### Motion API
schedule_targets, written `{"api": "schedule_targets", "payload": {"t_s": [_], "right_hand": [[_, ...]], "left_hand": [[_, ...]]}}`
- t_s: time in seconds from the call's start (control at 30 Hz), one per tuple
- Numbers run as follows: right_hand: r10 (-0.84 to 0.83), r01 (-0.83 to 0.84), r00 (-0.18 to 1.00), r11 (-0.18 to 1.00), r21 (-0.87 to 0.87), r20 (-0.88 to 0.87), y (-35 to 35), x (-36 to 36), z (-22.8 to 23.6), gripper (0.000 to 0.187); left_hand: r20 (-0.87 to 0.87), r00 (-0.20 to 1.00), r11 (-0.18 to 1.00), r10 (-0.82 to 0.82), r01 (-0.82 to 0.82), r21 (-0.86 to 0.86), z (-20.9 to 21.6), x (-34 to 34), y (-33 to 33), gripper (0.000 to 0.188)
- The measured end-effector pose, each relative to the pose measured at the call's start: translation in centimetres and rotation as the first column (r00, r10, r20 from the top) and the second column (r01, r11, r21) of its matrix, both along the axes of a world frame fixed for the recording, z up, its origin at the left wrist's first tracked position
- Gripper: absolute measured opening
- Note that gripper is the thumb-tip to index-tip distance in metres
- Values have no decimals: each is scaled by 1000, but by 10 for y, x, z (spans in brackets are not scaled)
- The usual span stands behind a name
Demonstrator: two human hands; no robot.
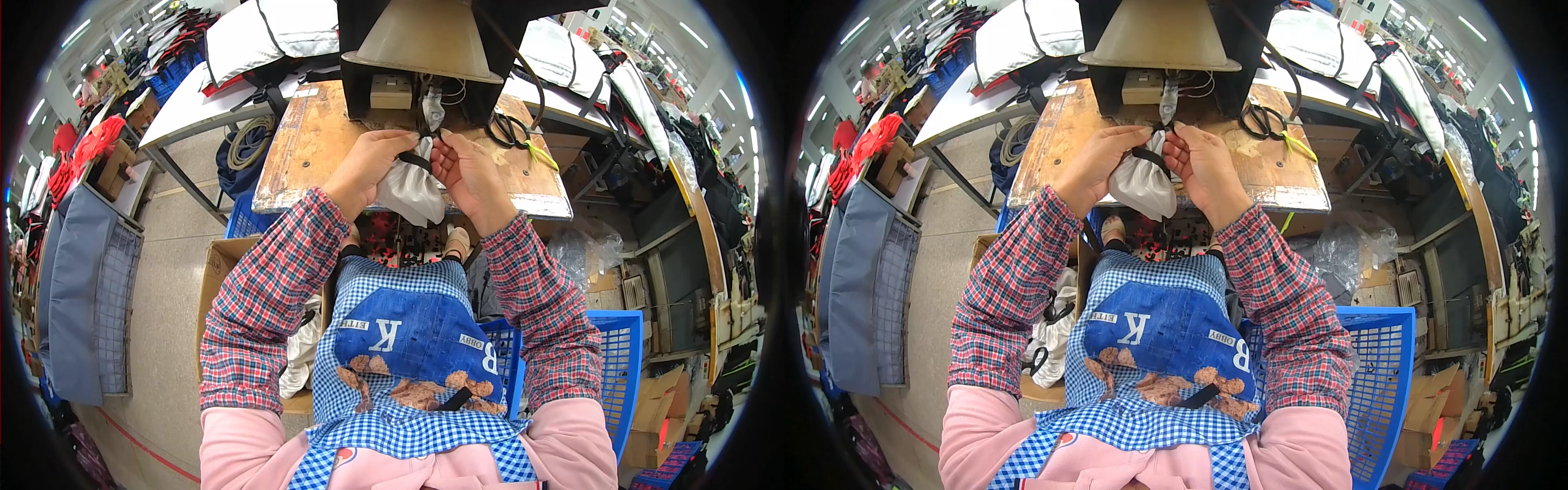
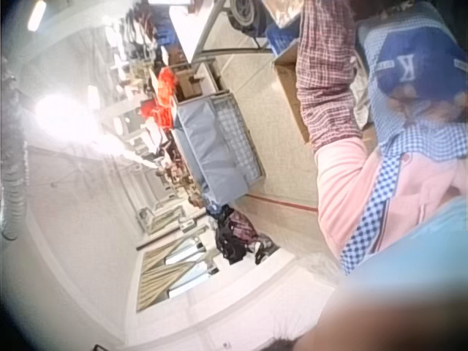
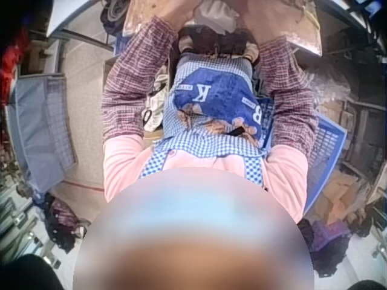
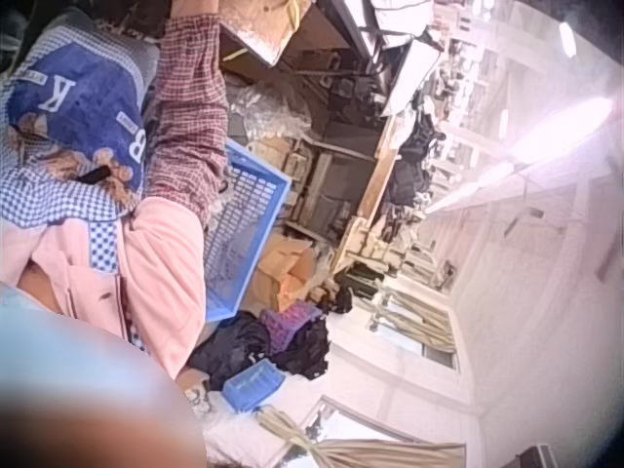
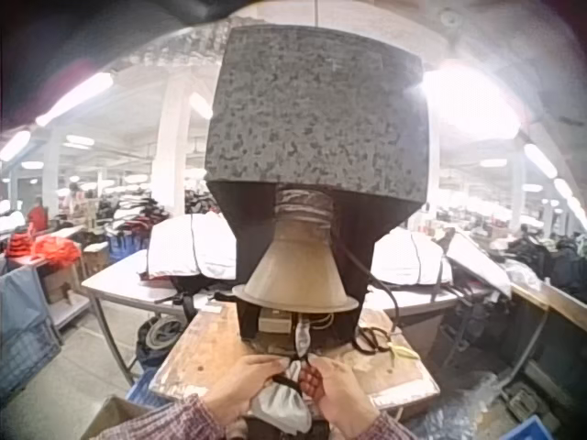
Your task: Assembling white fabric components using a bench-top machine in an industrial workshop.
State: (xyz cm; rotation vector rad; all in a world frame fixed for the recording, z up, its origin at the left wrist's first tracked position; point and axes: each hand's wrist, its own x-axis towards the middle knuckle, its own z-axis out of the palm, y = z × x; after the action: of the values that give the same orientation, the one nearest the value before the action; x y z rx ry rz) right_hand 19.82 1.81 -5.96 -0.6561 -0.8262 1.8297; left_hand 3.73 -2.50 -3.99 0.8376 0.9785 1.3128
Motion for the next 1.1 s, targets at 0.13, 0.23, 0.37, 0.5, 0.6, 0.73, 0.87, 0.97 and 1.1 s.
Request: {"api": "schedule_targets", "payload": {"t_s": [0.13,0.23,0.37,0.5,0.6,0.73,0.87,0.97,1.1], "right_hand": [[15,-15,1000,1000,26,-1,3,2,1,14],[29,-30,999,999,16,20,-5,7,3,14],[157,-185,950,979,81,271,-20,29,5,18],[-120,-252,726,869,425,677,-26,35,8,34],[-79,-289,792,825,486,606,-20,26,-1,29],[-54,-261,781,877,403,623,-15,19,0,23],[-140,-160,820,875,456,556,-9,15,-1,23],[-148,-136,838,876,463,525,-5,12,0,22],[-137,-114,861,887,447,491,2,11,-1,22]], "left_hand": [[8,1000,1000,13,-13,10,-4,-4,2,23],[-13,1000,999,-29,29,23,-3,-8,-1,23],[-17,989,988,-148,147,-36,-7,-30,-10,26],[-41,956,955,-291,287,-75,-5,-41,-15,24],[-83,951,952,-299,291,-94,-4,-39,-12,25],[-148,938,948,-314,302,-96,0,-36,-2,31],[-203,944,965,-259,244,-95,5,-33,5,30],[-230,943,970,-240,227,-82,6,-33,12,29],[-255,943,977,-215,209,-50,9,-31,18,31]]}}
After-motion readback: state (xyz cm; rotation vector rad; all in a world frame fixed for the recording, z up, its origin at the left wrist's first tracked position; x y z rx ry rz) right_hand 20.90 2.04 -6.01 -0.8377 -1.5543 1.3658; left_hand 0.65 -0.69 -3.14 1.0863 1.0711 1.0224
